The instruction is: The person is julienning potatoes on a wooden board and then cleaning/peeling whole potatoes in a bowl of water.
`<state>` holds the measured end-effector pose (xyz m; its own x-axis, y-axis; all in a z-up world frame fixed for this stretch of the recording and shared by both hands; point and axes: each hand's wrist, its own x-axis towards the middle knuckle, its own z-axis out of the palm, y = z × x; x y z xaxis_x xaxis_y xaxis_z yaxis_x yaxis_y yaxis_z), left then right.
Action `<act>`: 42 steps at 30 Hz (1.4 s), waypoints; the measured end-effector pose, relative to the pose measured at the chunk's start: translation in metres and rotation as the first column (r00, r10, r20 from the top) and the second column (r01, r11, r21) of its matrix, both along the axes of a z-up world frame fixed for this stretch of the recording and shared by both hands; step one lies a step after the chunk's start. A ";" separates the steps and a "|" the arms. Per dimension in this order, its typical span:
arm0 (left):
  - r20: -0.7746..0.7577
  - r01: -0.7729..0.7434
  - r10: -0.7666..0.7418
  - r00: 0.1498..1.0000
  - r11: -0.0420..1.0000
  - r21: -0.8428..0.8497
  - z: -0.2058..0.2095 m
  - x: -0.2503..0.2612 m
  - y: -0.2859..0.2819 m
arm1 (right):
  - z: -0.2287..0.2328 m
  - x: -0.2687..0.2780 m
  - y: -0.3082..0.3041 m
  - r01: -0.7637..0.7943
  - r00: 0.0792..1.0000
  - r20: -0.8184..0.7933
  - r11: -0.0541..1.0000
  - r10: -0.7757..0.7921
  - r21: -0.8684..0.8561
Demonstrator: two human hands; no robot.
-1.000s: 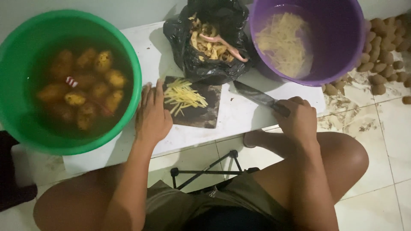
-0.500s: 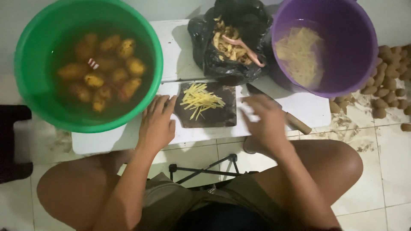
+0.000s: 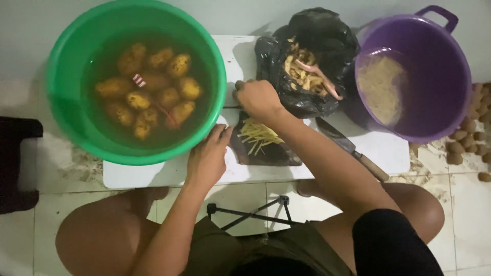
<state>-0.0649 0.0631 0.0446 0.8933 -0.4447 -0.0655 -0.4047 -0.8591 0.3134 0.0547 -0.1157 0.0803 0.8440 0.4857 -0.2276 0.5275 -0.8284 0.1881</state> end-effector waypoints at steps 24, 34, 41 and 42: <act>-0.115 -0.012 0.009 0.993 1.000 -0.022 0.009 -0.004 -0.004 | 0.030 -0.043 -0.054 0.016 0.997 0.024 0.498 -0.075 0.867; -0.302 -0.131 0.118 0.946 0.991 -0.024 0.004 -0.027 -0.012 | 0.042 -0.122 -0.119 0.257 0.949 -0.172 0.326 -0.266 0.910; -0.178 -0.154 0.154 0.972 0.988 0.015 0.029 -0.041 -0.009 | 0.054 -0.151 -0.130 0.249 0.948 -0.156 0.341 -0.276 0.906; -0.207 -0.168 0.171 0.963 0.985 0.029 0.041 -0.043 -0.009 | 0.057 -0.153 -0.131 0.232 0.952 -0.143 0.333 -0.270 0.914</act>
